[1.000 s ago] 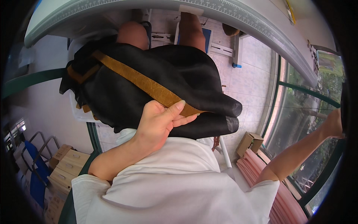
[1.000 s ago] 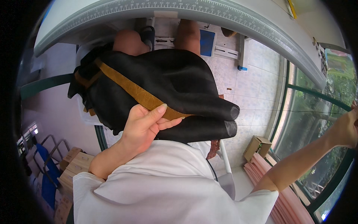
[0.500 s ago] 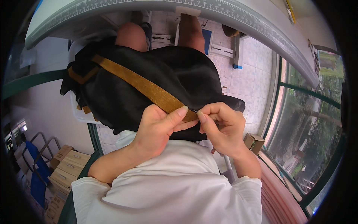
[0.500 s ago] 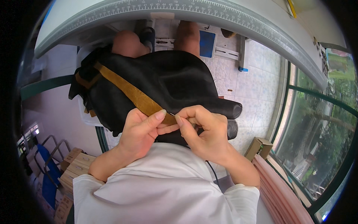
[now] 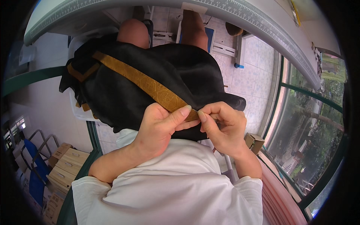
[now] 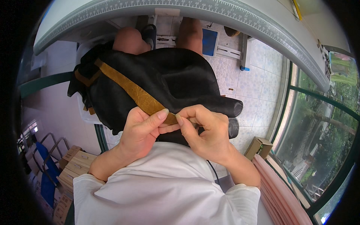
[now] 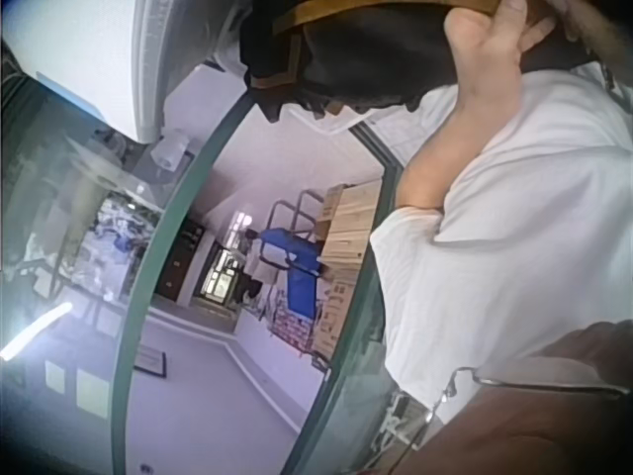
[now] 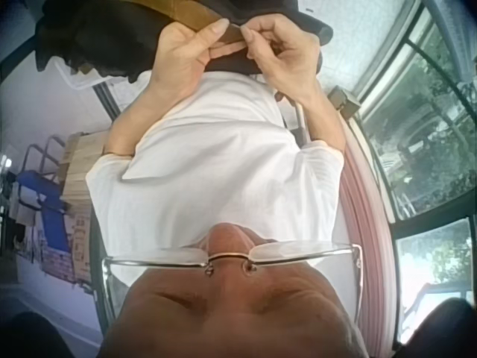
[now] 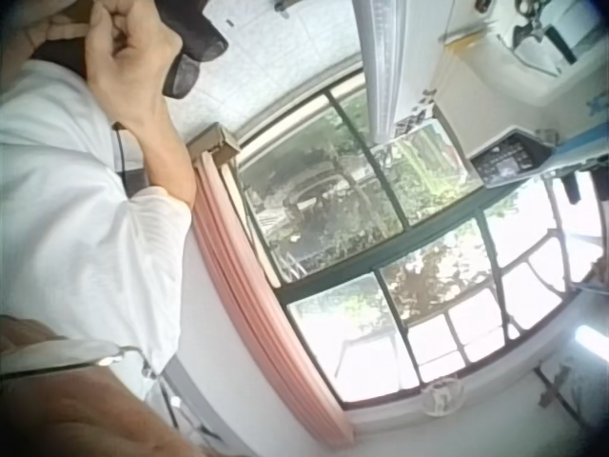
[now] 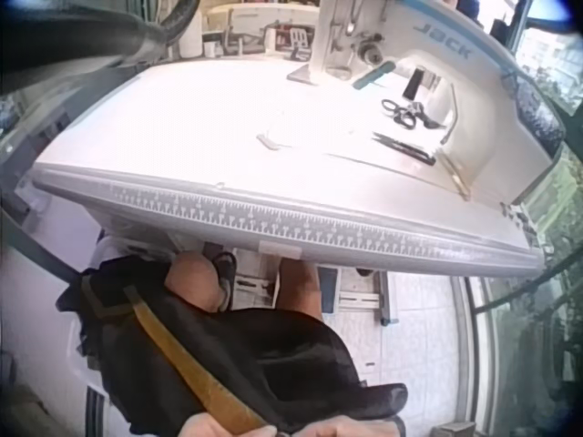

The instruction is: The person hand-sews a brown leather strap onto a black bag using a needle and thread. They repeatedly insert the needle through the strap and pull the thread tight to secure the attachment.

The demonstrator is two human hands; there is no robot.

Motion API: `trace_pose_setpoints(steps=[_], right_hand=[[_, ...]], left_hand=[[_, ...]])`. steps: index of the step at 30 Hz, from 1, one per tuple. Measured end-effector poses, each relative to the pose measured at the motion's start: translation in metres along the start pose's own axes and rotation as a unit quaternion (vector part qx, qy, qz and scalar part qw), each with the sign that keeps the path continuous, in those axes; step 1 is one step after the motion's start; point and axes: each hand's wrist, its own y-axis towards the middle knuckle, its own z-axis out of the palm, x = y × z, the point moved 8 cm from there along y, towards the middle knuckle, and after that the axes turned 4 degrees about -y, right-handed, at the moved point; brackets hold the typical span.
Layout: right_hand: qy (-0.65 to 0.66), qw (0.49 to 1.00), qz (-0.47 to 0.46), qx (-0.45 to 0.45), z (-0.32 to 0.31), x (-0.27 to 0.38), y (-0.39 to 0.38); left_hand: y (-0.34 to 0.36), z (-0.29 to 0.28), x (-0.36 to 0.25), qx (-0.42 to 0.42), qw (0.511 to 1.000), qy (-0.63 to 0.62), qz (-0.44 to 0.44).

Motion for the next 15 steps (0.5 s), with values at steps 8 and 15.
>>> trace_pose_setpoints(steps=[8, 15], right_hand=[[0.0, 1.0, -0.005, 0.0, 0.0015, -0.0006, -0.0004], [-0.011, 0.999, -0.016, -0.034, 0.0046, -0.0062, -0.0028]], left_hand=[[-0.0004, 0.0001, 0.0007, 0.001, 1.0, -0.002, 0.005], [0.0024, -0.0047, 0.0023, -0.022, 0.999, 0.03, 0.016]])
